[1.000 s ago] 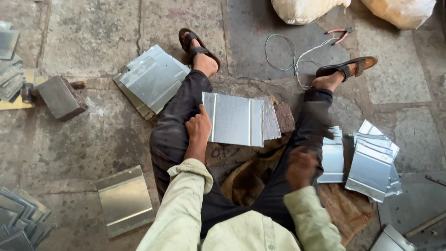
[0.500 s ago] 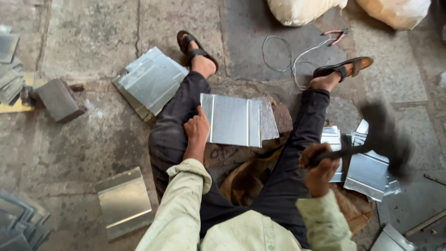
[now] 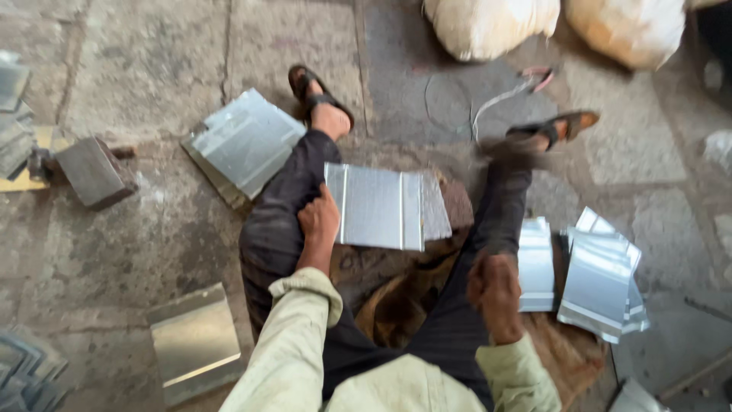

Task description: The person sits on the floor and repeatedly hammers rectangular metal sheets placed on a wooden block between their legs. They hold the sheet with one hand and strike it with a hammer in the other, occasionally repositioning the sheet or swapping it for another from a nearby stack.

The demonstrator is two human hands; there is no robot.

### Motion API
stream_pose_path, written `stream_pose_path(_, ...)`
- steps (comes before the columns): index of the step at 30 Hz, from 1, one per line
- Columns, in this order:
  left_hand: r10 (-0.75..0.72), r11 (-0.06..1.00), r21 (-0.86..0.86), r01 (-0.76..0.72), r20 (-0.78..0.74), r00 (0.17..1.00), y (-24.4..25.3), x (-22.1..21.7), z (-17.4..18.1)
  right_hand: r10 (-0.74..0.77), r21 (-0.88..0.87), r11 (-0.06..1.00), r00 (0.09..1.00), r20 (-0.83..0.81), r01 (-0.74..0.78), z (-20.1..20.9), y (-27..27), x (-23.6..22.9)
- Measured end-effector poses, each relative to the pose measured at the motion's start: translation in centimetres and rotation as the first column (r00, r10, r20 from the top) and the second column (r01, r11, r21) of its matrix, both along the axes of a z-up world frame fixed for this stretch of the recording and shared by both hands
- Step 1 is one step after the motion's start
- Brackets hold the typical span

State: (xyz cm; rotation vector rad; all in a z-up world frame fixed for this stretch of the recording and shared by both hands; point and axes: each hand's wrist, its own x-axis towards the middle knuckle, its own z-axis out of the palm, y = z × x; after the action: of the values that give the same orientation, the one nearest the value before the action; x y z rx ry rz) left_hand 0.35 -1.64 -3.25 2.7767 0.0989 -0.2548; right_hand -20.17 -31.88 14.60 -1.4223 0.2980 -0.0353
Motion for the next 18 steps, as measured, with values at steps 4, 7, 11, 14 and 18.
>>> stream_pose_path(4,0.009,1.000,0.007,-0.009,-0.026,1.000,0.0,-0.3,0.7,0.011,0.066,0.996,0.841,0.541,-0.056,-0.8,-1.1,-1.6)
stream_pose_path(7,0.011,1.000,-0.019,-0.012,-0.034,0.999,0.2,-0.5,1.5,-0.167,0.087,0.986,0.866,0.471,0.143,-6.9,-1.8,-3.7)
stream_pose_path(11,0.007,0.999,-0.038,-0.008,-0.044,0.999,0.0,-0.9,1.4,0.047,-0.851,0.524,0.997,0.057,0.024,-13.6,-1.6,-4.8)
stream_pose_path(14,0.010,1.000,-0.029,-0.010,0.002,1.000,-0.1,-0.5,1.3,-0.094,-0.455,0.887,0.931,-0.352,-0.082,-10.6,0.1,-3.1)
stream_pose_path(18,0.014,0.999,-0.032,-0.014,-0.011,1.000,-0.1,-0.5,0.2,-0.117,-0.284,0.957,0.980,-0.161,0.068,-2.3,-0.1,-2.3)
